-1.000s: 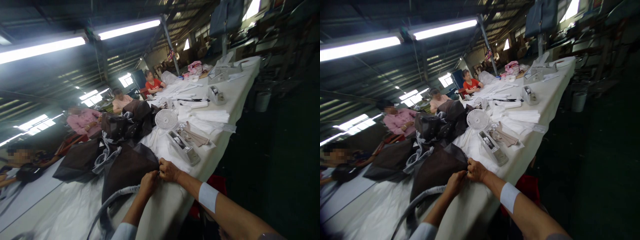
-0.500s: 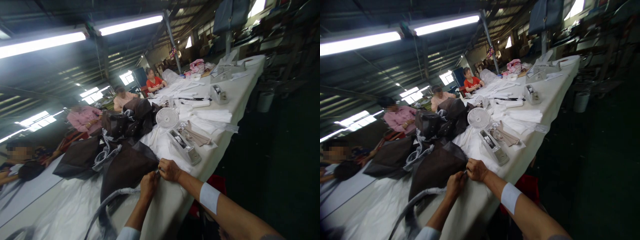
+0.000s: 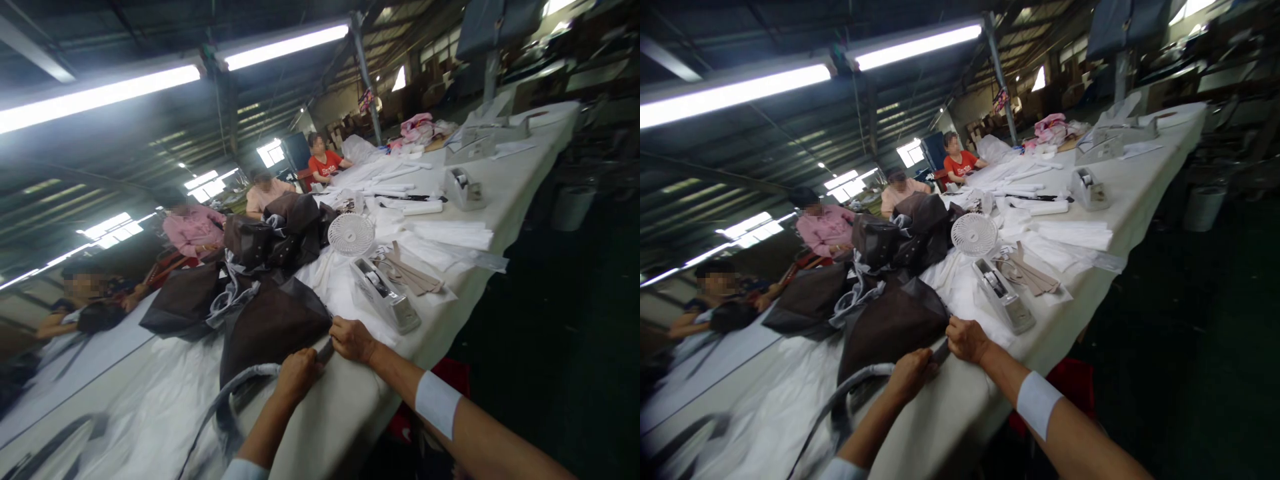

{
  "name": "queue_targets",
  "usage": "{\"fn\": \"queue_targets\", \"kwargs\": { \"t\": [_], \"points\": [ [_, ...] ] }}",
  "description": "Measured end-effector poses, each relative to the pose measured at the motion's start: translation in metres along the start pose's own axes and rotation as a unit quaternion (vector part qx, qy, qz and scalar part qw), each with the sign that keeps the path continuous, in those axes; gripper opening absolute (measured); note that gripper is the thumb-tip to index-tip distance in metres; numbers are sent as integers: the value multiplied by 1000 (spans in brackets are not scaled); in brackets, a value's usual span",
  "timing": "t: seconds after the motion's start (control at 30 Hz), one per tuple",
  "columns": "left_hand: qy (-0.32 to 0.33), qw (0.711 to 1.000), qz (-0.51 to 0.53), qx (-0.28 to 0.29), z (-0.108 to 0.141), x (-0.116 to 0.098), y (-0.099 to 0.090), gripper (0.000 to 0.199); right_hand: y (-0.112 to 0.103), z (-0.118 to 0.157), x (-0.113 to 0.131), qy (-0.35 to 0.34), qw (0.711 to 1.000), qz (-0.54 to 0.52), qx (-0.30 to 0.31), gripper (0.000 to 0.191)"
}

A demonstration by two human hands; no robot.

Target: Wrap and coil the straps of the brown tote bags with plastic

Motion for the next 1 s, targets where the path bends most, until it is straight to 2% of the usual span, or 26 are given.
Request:
{"fn": "queue_targets", "kwargs": {
  "t": [0.17,0.37,0.5,0.63,0.83,1.0],
  "points": [
    [0,998,-45,43,25,38,-10,19,3,-1,-2,3,1000,10,-8,10],
    [21,995,-66,72,43,76,-39,31,2,-1,0,-6,1000,16,-20,13],
    [24,994,-65,82,47,88,-51,45,1,-1,1,-6,999,19,-31,15],
    [16,994,-71,82,49,95,-54,47,3,-1,0,-15,999,23,-36,16],
    [9,995,-65,77,55,103,-56,44,5,0,-1,-24,999,25,-39,16],
    [8,995,-60,77,64,115,-51,54,5,-1,-1,-21,999,20,-40,15]
  ]
}}
Point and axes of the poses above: each hand's wrist, its own z-axis away from the middle knuckle, its own y-axis out of the palm, x = y × z, the point moved 2 cm from there along -z, towards the middle knuckle, and after that the axes turned 2 degrees about y, right-handed, at the moved point
